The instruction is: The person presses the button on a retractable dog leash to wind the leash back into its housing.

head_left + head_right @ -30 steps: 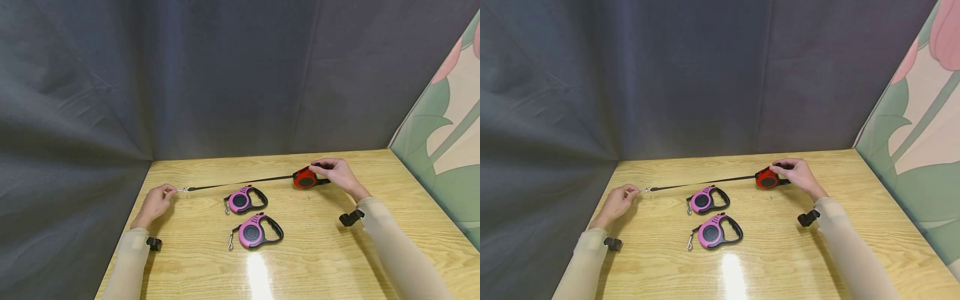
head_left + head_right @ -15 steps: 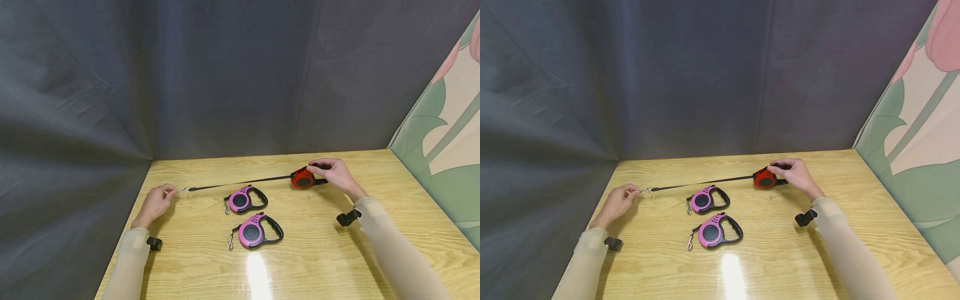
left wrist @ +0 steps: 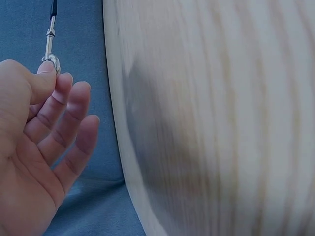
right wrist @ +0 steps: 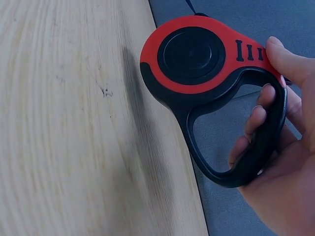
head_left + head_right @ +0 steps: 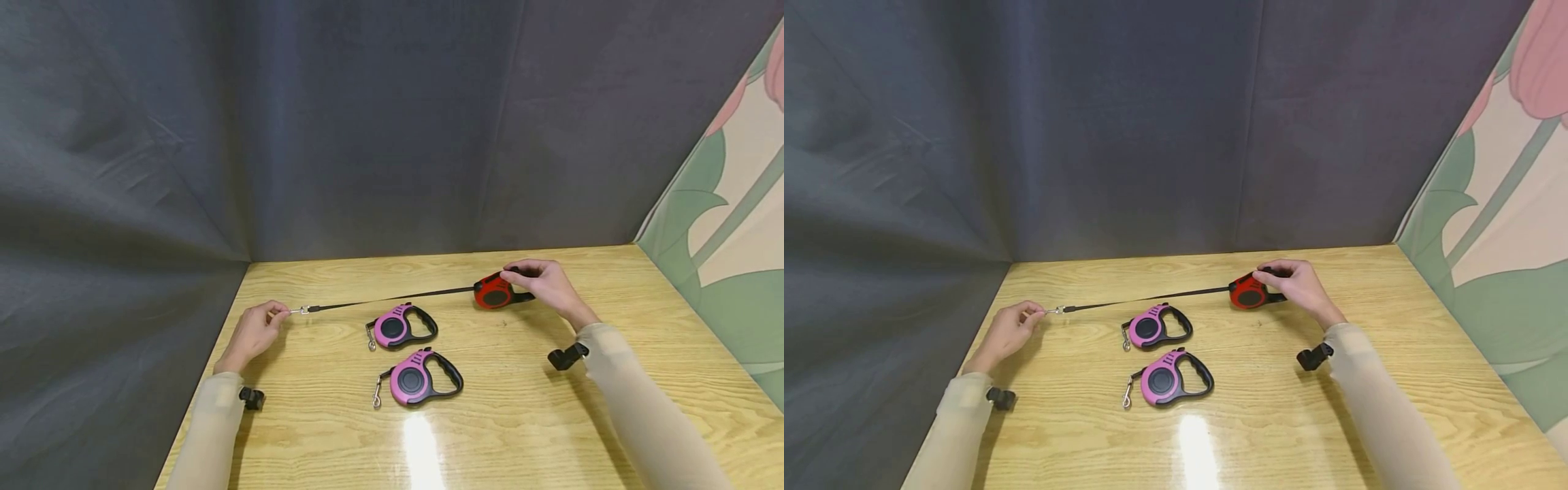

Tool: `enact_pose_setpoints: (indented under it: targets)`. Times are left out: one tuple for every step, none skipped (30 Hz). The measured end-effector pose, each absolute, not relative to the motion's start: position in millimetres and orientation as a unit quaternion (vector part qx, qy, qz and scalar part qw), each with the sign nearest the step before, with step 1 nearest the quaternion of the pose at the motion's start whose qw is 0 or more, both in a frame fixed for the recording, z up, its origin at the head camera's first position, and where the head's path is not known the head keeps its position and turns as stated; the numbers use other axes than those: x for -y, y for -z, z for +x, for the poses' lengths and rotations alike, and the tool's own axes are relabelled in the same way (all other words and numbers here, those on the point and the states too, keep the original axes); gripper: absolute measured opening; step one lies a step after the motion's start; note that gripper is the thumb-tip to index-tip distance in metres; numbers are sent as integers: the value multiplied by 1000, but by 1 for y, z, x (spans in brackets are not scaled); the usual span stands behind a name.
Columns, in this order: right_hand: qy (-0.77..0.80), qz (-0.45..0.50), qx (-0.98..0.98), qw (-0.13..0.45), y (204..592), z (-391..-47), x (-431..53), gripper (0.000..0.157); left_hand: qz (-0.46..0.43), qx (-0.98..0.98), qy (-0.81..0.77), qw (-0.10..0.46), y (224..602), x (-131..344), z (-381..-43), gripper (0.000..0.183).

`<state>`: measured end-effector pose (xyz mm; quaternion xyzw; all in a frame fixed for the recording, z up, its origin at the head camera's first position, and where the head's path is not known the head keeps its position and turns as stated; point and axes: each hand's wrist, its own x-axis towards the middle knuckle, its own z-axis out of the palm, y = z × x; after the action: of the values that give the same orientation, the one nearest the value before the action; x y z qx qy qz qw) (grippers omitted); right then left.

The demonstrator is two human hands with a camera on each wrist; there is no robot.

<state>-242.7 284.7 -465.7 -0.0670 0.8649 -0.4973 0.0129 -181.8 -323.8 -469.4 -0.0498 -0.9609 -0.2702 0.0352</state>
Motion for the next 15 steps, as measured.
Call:
enact_pose_setpoints:
  targets:
    - [499, -66, -864, 12, 466, -243, -284, 45, -50, 961, 271, 34, 469, 324, -182, 20]
    - [501, -66, -863, 10, 466, -243, -283, 45, -51, 960, 273, 33, 469, 324, -182, 21]
    - [501, -66, -863, 9, 465, -242, -282, 45, -50, 960, 275, 32, 469, 324, -183, 20]
    - [503, -66, -862, 8, 465, -242, -281, 45, -51, 959, 277, 30, 468, 323, -183, 21]
    - [504, -67, -861, 7, 465, -242, -280, 44, -52, 958, 280, 28, 468, 323, -183, 21]
    - [505, -68, -860, 6, 464, -242, -279, 44, -53, 958, 282, 26, 468, 322, -183, 20]
    - [506, -70, -860, 5, 464, -241, -278, 44, -54, 957, 283, 24, 468, 322, -183, 20]
    - [506, -72, -860, 4, 464, -241, -277, 43, -54, 957, 284, 23, 469, 321, -183, 20]
    - [505, -73, -860, 4, 464, -241, -276, 43, -55, 957, 284, 21, 469, 320, -183, 19]
    - [505, -75, -860, 3, 464, -240, -275, 43, -55, 957, 284, 20, 470, 320, -183, 19]
    - [505, -76, -860, 3, 464, -240, -275, 42, -55, 957, 284, 20, 470, 320, -183, 19]
    - [505, -77, -859, 3, 464, -240, -274, 42, -54, 957, 283, 19, 470, 320, -183, 18]
    - [506, -78, -859, 3, 463, -240, -274, 42, -54, 958, 281, 19, 471, 320, -183, 18]
    - [507, -78, -858, 3, 463, -240, -273, 42, -53, 958, 280, 19, 471, 320, -183, 18]
    - [507, -78, -858, 4, 462, -240, -273, 42, -52, 959, 279, 19, 471, 320, -183, 18]
